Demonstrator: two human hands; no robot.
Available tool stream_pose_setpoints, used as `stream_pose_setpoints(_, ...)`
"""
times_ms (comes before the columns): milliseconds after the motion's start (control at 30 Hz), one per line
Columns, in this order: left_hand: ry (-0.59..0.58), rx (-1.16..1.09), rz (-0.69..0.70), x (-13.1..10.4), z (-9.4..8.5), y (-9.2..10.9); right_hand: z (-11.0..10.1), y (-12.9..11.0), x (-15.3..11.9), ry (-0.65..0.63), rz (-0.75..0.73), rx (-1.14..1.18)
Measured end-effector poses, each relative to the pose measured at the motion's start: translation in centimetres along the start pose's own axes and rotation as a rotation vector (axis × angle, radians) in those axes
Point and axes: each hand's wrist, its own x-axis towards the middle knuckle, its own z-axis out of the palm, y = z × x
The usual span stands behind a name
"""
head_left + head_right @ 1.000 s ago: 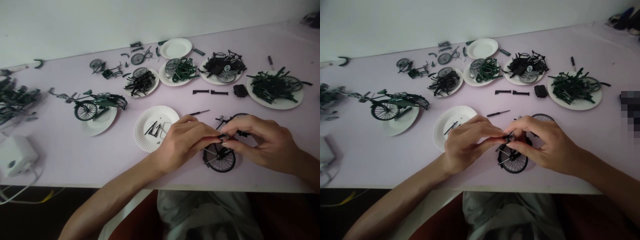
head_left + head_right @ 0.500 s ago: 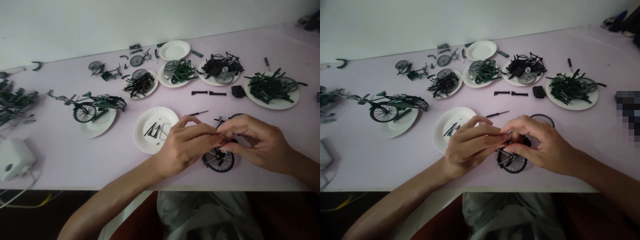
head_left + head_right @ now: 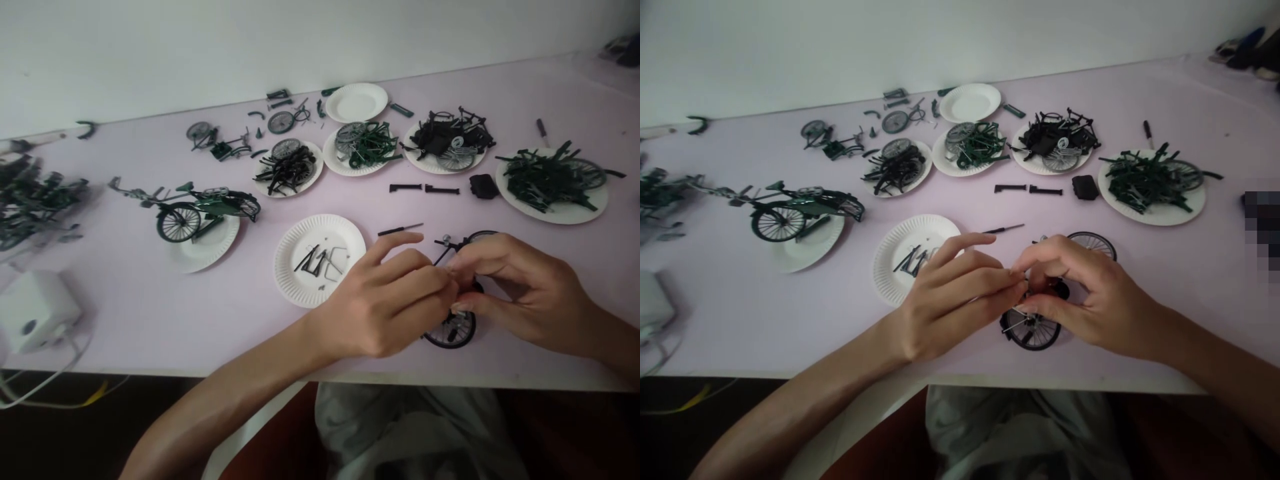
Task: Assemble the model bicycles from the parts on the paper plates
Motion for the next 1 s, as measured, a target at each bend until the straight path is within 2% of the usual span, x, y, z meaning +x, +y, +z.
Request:
stream_pose_setpoints(200, -0.001, 0.028, 0.017, 0.0, -0.7, 0.4, -0.5, -0.1, -0.2, -0.001, 0.022, -0.054)
stream_pose_setpoints(300, 0.054, 0.110, -0.035, -0.2, -0.6, 0.3, -0.8, -0.3, -0.2, 0.063, 0.046, -0.075)
stream_pose_setpoints(433, 0.167, 0.198, -0.040, -0.4, 0.1, -0.3, -0.9, -0.5, 0.1, 0.160, 0.058, -0.251)
stream_pose_setpoints(500, 0.144, 0.219, -0.014, -0.7, 0.1, -1.0, -0.9, -0.5, 0.3, 0.194, 0.039, -0.331)
stream_pose_setpoints(567, 0.071, 0.246, -0.050, -1.2, -0.5, -2.1, -0.9, -0.5, 0.5, 0.217, 0.007, -0.394)
stream_pose_setpoints(633, -0.041, 0.304, -0.195, -2.0, -2.0, -3.5, -1.1, -0.4, 0.7, 0.243, -0.040, -0.441)
stream_pose_setpoints(700, -0.245, 0.400, -0.396, -2.8, -3.8, -4.9, -1.4, -0.4, 0.7, 0.260, -0.072, -0.472)
stream_pose_setpoints(733, -0.358, 0.399, -0.459, -3.2, -4.7, -5.6, -1.5, -0.3, 0.7, 0.274, -0.090, -0.484)
stream_pose_setpoints(800, -0.500, 0.334, -0.572, -3.7, -6.0, -6.4, -1.7, -0.2, 0.7, 0.301, -0.108, -0.518)
stream_pose_setpoints(900, -0.587, 0.260, -0.644, -3.8, -6.7, -6.6, -1.7, -0.1, 0.7, 0.279, -0.116, -0.536)
stream_pose_setpoints(1000, -0.664, 0.269, -0.645, -3.6, -6.2, -5.9, -1.6, 0.1, 0.7, 0.222, -0.142, -0.516)
